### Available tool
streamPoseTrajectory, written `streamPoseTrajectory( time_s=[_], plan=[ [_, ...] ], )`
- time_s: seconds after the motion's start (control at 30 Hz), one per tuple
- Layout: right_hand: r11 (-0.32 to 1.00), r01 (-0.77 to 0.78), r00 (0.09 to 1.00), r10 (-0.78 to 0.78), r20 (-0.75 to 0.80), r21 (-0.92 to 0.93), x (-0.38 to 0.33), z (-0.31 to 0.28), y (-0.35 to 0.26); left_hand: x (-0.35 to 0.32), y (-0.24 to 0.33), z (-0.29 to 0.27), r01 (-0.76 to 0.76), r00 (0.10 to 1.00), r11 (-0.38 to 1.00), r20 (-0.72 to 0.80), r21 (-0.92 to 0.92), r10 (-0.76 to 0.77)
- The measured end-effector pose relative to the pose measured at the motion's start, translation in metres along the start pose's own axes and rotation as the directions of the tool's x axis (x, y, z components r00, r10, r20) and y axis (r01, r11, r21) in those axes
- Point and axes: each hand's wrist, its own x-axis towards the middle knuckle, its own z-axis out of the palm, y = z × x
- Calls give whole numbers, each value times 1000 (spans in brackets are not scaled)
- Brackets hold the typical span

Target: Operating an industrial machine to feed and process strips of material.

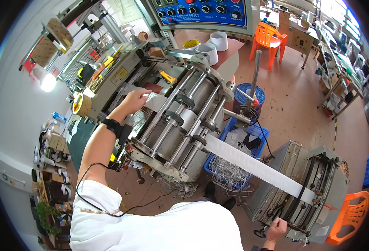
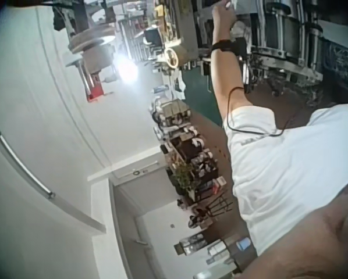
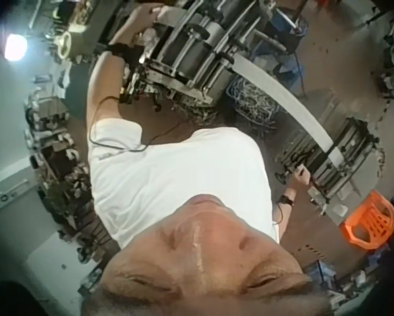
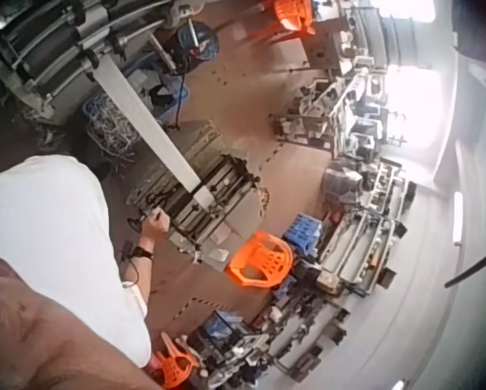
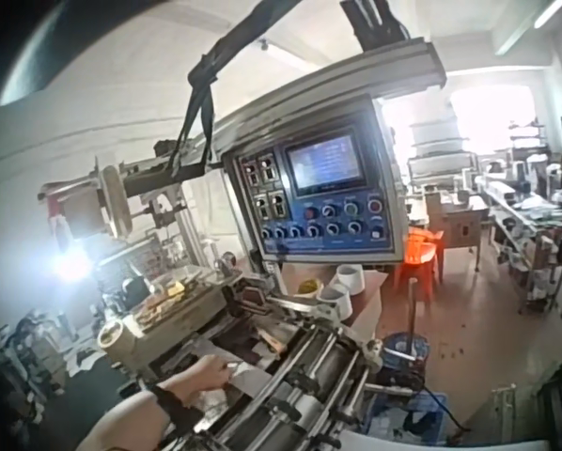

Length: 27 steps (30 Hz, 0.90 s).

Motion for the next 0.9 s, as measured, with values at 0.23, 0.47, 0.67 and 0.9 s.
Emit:
streamPoseTrajectory(
  time_s=[0.23,0.47,0.67,0.9],
  plan=[
    [978,26,986,-59,157,205,-25,48,-43,-46,-62,-12,61,993,958,-115,279,-30],
    [977,-20,946,-50,321,211,-10,81,-33,-75,-112,-23,82,977,988,-208,133,-54],
    [867,-461,783,298,546,188,39,141,-39,-79,-84,-38,381,886,783,-47,-492,-461],
    [630,-432,848,39,529,645,43,234,-82,-58,-80,-22,409,816,533,36,-741,-576]
  ],
)
